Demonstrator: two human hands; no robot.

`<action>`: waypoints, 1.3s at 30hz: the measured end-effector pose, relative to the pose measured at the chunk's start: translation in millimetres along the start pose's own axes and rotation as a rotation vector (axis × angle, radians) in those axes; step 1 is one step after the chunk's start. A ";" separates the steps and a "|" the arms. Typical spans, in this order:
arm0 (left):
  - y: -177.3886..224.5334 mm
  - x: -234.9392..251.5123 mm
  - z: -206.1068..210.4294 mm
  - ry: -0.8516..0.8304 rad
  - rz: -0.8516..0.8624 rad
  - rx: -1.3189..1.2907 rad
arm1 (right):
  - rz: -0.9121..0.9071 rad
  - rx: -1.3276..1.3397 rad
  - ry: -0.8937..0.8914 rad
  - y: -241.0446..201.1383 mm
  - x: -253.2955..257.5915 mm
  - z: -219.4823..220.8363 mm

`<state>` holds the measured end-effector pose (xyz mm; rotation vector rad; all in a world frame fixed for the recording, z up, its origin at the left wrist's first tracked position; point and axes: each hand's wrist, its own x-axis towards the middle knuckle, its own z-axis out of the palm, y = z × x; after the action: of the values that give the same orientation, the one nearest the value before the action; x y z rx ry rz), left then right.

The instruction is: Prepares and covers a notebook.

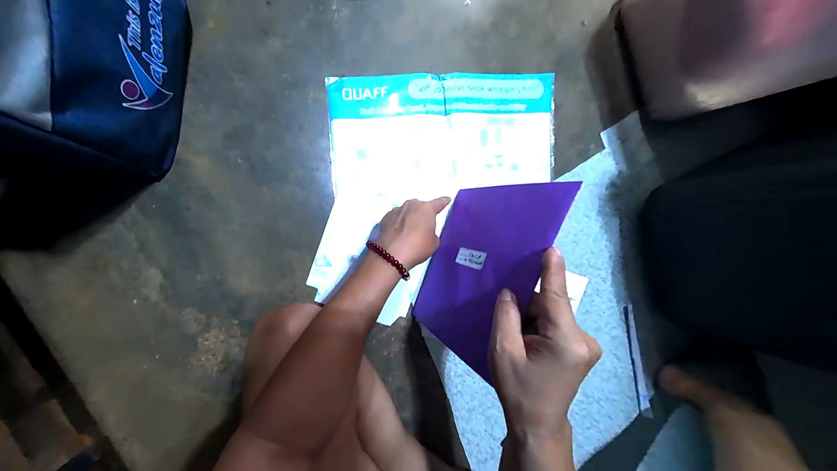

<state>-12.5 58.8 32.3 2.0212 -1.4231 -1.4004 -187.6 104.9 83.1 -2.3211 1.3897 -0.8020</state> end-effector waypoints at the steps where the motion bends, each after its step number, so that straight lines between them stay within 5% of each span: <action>1: -0.6 -2.5 1.6 0.023 0.004 -0.015 | -0.006 -0.006 0.000 -1.6 0.3 0.8; 7: 2.2 -2.5 -11.1 -0.067 -0.045 -0.095 | 0.001 -0.004 -0.002 -8.8 5.0 2.5; 15: 3.2 -11.8 -22.1 -0.073 -0.037 -0.553 | 0.078 0.194 -0.112 -16.9 10.3 -3.6; 32: -11.0 -24.4 -33.9 -0.169 0.055 -0.685 | 0.313 0.531 -0.180 43.9 -15.1 34.2; 39: -7.0 -20.3 -22.9 -0.377 0.102 -0.773 | 0.359 0.883 -0.139 69.6 -8.3 6.5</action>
<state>9.7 73.0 49.4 1.2251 -0.8598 -1.9564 -235.5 78.9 38.4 -1.3792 1.0379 -0.8778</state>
